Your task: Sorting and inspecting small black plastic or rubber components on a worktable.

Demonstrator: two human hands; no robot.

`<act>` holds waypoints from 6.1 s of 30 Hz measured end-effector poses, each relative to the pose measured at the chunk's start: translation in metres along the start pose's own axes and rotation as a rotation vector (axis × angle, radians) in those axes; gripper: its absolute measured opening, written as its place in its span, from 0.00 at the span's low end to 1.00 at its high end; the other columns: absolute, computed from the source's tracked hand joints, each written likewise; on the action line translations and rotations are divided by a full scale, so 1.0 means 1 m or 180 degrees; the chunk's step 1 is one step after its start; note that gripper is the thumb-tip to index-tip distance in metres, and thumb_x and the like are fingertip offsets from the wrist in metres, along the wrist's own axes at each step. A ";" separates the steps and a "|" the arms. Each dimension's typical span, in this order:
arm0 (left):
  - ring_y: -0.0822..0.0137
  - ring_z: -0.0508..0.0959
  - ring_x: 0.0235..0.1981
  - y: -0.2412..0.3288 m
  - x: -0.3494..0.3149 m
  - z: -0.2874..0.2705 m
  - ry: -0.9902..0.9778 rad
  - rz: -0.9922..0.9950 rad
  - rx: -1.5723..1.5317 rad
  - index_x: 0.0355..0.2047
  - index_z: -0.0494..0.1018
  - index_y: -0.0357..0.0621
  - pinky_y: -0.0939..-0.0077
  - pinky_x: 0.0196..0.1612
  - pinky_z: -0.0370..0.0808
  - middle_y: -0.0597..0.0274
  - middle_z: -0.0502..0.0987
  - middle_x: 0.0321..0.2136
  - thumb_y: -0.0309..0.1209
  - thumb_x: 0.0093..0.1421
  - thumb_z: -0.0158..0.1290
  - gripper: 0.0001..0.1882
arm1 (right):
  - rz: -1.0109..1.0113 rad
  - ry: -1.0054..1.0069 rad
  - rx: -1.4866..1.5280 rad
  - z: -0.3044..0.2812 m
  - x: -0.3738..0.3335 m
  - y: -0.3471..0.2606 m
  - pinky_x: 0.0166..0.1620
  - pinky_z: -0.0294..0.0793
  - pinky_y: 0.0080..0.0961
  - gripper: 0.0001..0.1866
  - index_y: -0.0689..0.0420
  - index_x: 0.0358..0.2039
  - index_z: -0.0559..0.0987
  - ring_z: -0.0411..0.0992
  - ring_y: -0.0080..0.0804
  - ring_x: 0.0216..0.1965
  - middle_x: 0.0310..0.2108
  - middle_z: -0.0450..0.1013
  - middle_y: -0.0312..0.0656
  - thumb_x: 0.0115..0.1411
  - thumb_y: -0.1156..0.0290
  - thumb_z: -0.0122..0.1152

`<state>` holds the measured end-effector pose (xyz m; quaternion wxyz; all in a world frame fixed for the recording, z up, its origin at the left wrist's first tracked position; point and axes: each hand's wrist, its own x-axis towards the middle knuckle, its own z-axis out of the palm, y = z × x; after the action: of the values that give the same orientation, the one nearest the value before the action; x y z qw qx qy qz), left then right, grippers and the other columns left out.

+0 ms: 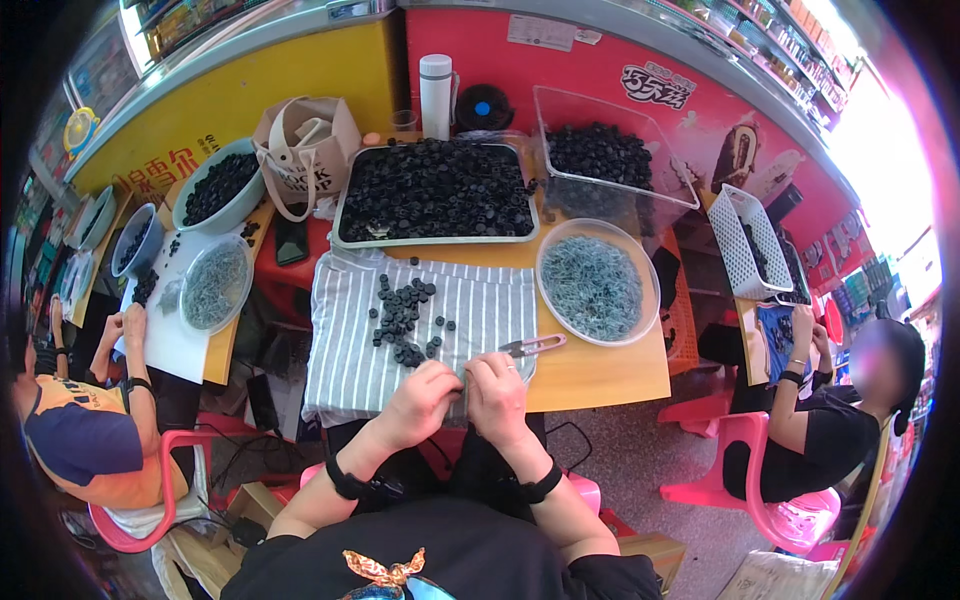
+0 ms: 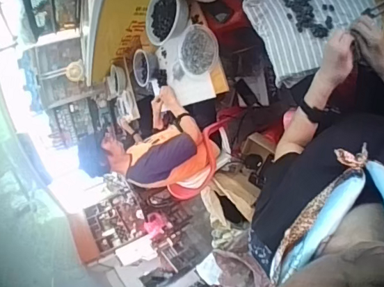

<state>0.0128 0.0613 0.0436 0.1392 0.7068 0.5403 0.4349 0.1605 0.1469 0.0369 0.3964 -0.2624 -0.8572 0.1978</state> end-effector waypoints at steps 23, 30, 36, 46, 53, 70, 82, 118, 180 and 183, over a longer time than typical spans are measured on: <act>0.71 0.78 0.44 -0.020 -0.014 0.007 0.0941 -0.1434 -0.5108 0.42 0.79 0.36 0.81 0.48 0.74 0.60 0.77 0.42 0.18 0.59 0.57 0.10 | 0.0139 0.0353 0.0874 -0.005 0.004 -0.046 0.35 0.76 0.27 0.12 0.64 0.37 0.78 0.76 0.39 0.33 0.33 0.74 0.46 0.51 0.87 0.66; 0.67 0.77 0.45 -0.023 -0.017 0.007 0.0922 -0.1451 -0.5063 0.41 0.78 0.35 0.76 0.50 0.74 0.57 0.76 0.42 0.20 0.60 0.58 0.09 | 0.0121 0.0362 0.0798 -0.005 0.005 -0.048 0.35 0.75 0.28 0.11 0.64 0.37 0.79 0.75 0.39 0.32 0.33 0.74 0.47 0.52 0.86 0.66; 0.71 0.76 0.42 -0.021 -0.015 0.007 0.0905 -0.1422 -0.5063 0.42 0.79 0.36 0.80 0.46 0.73 0.59 0.76 0.42 0.19 0.60 0.58 0.10 | 0.0119 0.0400 0.0801 -0.004 0.004 -0.047 0.35 0.75 0.28 0.11 0.64 0.37 0.79 0.75 0.39 0.32 0.33 0.74 0.47 0.52 0.86 0.66; 0.74 0.75 0.41 -0.018 -0.013 0.005 0.0912 -0.1438 -0.5007 0.43 0.79 0.37 0.83 0.43 0.72 0.62 0.77 0.42 0.19 0.60 0.58 0.10 | 0.0152 0.0453 0.0841 -0.002 0.004 -0.048 0.34 0.76 0.28 0.11 0.64 0.36 0.78 0.76 0.39 0.32 0.33 0.75 0.47 0.51 0.86 0.67; 0.73 0.76 0.40 -0.021 -0.015 0.006 0.0909 -0.1426 -0.5032 0.43 0.79 0.37 0.82 0.42 0.74 0.60 0.77 0.42 0.19 0.60 0.57 0.10 | 0.0063 0.0481 0.0827 -0.001 0.004 -0.045 0.33 0.76 0.28 0.12 0.64 0.34 0.77 0.76 0.39 0.31 0.31 0.75 0.46 0.50 0.85 0.69; 0.71 0.77 0.37 -0.022 -0.014 0.010 0.1000 -0.1319 -0.4961 0.39 0.79 0.36 0.79 0.39 0.74 0.58 0.78 0.39 0.20 0.61 0.57 0.06 | -0.0464 0.0465 0.0471 0.001 0.006 -0.042 0.27 0.70 0.28 0.13 0.63 0.32 0.80 0.71 0.37 0.27 0.29 0.73 0.43 0.43 0.85 0.69; 0.73 0.75 0.35 -0.018 -0.012 0.009 0.1002 -0.1306 -0.4694 0.39 0.79 0.34 0.81 0.37 0.73 0.60 0.77 0.38 0.23 0.63 0.56 0.06 | -0.0329 0.0411 0.0743 0.004 0.006 -0.033 0.25 0.71 0.23 0.13 0.62 0.33 0.81 0.71 0.31 0.25 0.29 0.73 0.41 0.45 0.85 0.72; 0.65 0.79 0.47 -0.018 -0.021 0.016 0.0917 -0.1258 -0.4565 0.57 0.70 0.33 0.72 0.51 0.77 0.53 0.78 0.48 0.19 0.61 0.57 0.23 | -0.0132 -0.0160 0.0382 -0.035 0.056 -0.016 0.30 0.72 0.33 0.12 0.59 0.32 0.76 0.72 0.42 0.28 0.28 0.71 0.44 0.46 0.83 0.68; 0.67 0.80 0.38 -0.024 -0.018 0.011 0.1137 -0.1520 -0.5371 0.55 0.72 0.35 0.77 0.41 0.76 0.53 0.80 0.42 0.23 0.67 0.50 0.16 | 0.0642 -0.0660 0.0167 0.002 0.053 0.012 0.35 0.73 0.38 0.08 0.60 0.35 0.79 0.74 0.48 0.33 0.32 0.71 0.47 0.52 0.79 0.63; 0.66 0.80 0.37 -0.025 -0.017 0.011 0.1200 -0.1492 -0.5462 0.52 0.73 0.35 0.76 0.40 0.76 0.52 0.80 0.41 0.24 0.67 0.50 0.14 | 0.0521 -0.0797 -0.0044 0.011 0.064 0.012 0.36 0.73 0.40 0.09 0.59 0.35 0.79 0.74 0.49 0.33 0.32 0.72 0.47 0.52 0.76 0.64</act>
<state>0.0046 0.0583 0.0123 0.6118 0.1496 0.1746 0.7568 0.1202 0.1935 0.0605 0.2672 -0.3074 -0.8771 0.2548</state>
